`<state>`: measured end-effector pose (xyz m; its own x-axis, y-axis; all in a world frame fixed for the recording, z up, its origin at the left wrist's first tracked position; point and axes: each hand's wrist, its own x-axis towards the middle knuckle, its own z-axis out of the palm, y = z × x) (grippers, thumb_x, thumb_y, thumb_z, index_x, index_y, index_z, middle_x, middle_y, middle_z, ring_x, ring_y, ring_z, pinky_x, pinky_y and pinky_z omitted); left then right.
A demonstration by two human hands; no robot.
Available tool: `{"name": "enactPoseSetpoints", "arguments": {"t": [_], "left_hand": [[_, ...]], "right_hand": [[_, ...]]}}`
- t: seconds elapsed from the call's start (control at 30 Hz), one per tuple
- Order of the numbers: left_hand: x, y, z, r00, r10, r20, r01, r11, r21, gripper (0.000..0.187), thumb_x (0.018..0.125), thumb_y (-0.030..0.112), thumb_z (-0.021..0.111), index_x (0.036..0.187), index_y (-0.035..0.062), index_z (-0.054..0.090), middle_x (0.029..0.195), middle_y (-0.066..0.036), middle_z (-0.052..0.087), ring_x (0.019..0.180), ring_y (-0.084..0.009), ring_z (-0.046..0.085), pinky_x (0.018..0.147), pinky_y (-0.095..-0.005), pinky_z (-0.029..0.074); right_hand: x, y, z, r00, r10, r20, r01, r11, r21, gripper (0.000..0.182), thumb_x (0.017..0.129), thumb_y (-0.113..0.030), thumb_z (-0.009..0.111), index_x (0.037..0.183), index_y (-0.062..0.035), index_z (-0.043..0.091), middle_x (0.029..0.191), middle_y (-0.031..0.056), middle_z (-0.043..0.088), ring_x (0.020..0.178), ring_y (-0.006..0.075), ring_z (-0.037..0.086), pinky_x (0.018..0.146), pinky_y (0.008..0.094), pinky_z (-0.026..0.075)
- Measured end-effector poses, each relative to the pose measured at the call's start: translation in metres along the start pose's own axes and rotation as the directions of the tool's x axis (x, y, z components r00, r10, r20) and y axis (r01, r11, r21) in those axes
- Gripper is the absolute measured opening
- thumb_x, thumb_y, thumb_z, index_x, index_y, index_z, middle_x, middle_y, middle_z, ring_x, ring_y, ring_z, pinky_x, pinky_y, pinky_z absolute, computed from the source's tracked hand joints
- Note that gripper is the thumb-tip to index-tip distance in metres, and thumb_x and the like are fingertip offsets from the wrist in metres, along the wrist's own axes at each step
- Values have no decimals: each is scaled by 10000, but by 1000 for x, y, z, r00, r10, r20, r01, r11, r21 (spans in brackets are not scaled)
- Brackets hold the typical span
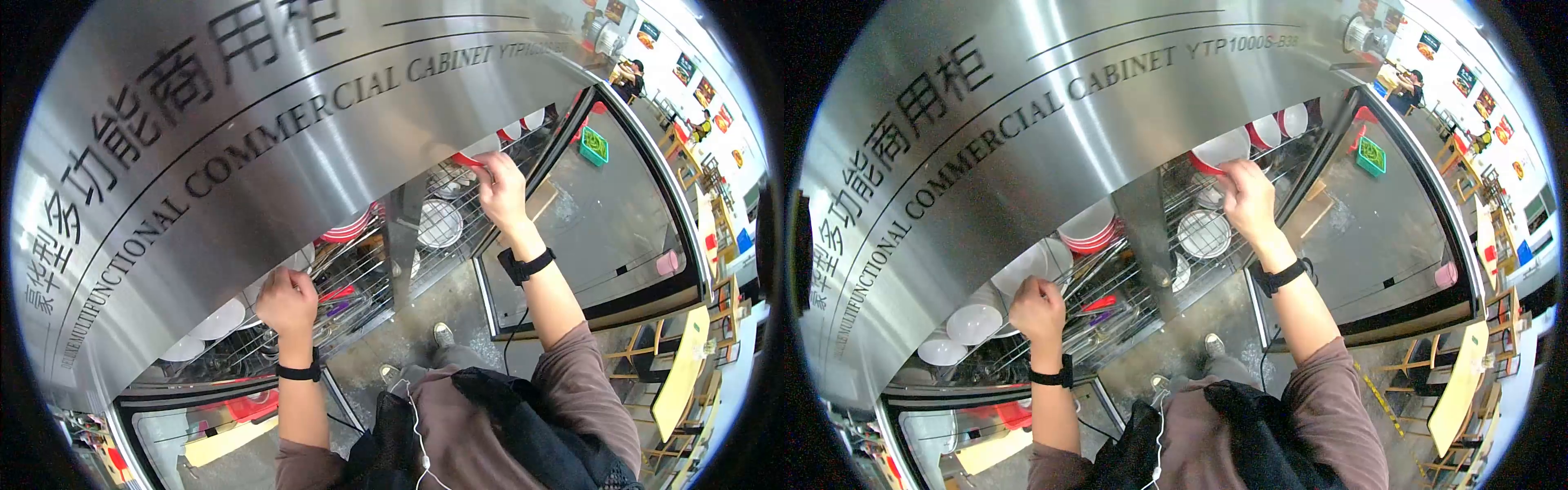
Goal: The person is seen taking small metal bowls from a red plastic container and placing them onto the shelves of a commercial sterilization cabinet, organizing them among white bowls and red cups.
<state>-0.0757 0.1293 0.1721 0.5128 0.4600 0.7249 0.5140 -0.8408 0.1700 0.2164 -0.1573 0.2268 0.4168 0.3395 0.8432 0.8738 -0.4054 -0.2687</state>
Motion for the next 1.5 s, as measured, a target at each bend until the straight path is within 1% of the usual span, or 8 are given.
{"name": "enactPoseSetpoints", "arguments": {"t": [0.27, 0.5, 0.77, 1.0, 1.1, 1.23, 1.4, 1.5], "left_hand": [[-3, 3, 1, 1000, -11, -27, 12, 999, 33, 143, 850, 162, 605, 732, 81, 617, 709, -143, 651, 645, -397, 646, 581, -511, 495], [-4, 8, 10, 990, -99, -101, 110, 987, 114, 210, 872, 158, 563, 696, 44, 555, 657, -193, 580, 601, -436, 591, 532, -515, 415], [-5, 3, 12, 991, -95, -91, 112, 972, 207, 272, 908, 210, 512, 706, 31, 544, 650, -207, 562, 602, -458, 573, 536, -537, 388], [-10, -7, 13, 989, -138, -58, 148, 961, 234, 292, 931, 217, 498, 711, 30, 540, 672, -215, 576, 629, -458, 579, 565, -554, 391], [-4, -2, 11, 985, -162, -54, 170, 958, 230, 299, 930, 222, 501, 709, 27, 545, 651, -218, 568, 602, -458, 569, 553, -545, 390], [-14, -18, 19, 973, -147, -179, 185, 959, 214, 261, 898, 223, 577, 842, 26, 739, 725, -217, 684, 648, -437, 657, 595, -496, 506], [-16, -11, 17, 971, -225, -83, 240, 927, 287, 223, 889, 217, 555, 791, 53, 669, 730, -212, 647, 673, -448, 653, 591, -509, 484], [-9, -1, 14, 974, -209, -84, 224, 931, 288, 220, 876, 186, 570, 790, 42, 712, 717, -213, 666, 670, -443, 663, 609, -524, 506]], "right_hand": [[0, 85, 3, 996, 35, 86, -25, 993, -114, 169, 819, -70, 724, 987, -60, 745, 949, 121, 723, 922, 363, 662, 800, 464, 551], [22, 114, 10, 973, -22, 229, -12, 989, 146, 80, 824, -116, 718, 866, -72, 771, 869, 88, 736, 867, 339, 632, 760, 448, 531], [43, 143, 28, 723, -32, 690, -4, 999, 50, 305, 914, -273, 636, 804, -16, 756, 895, 194, 730, 939, 394, 651, 852, 486, 529], [46, 143, 61, 705, 24, 709, -63, 998, 29, 412, 964, -340, 555, 893, 11, 759, 1012, 207, 749, 1098, 398, 677, 949, 471, 537], [61, 140, 57, 560, 101, 822, -134, 991, -30, 488, 984, -399, 549, 1227, 1, 687, 1326, 243, 634, 1270, 385, 609, 1051, 467, 498], [73, 134, 43, 463, 130, 876, -151, 986, -66, 534, 975, -411, 564, 1332, -27, 666, 1372, 232, 653, 1266, 401, 633, 1042, 467, 523], [64, 136, 43, 750, -42, 660, -36, 994, 105, 406, 950, -331, 587, 1178, -25, 725, 1203, 249, 708, 1176, 433, 651, 999, 513, 517], [61, 134, 48, 769, -34, 638, -24, 996, 83, 303, 894, -222, 609, 1074, -18, 742, 1087, 247, 725, 1072, 446, 671, 959, 515, 524]]}}
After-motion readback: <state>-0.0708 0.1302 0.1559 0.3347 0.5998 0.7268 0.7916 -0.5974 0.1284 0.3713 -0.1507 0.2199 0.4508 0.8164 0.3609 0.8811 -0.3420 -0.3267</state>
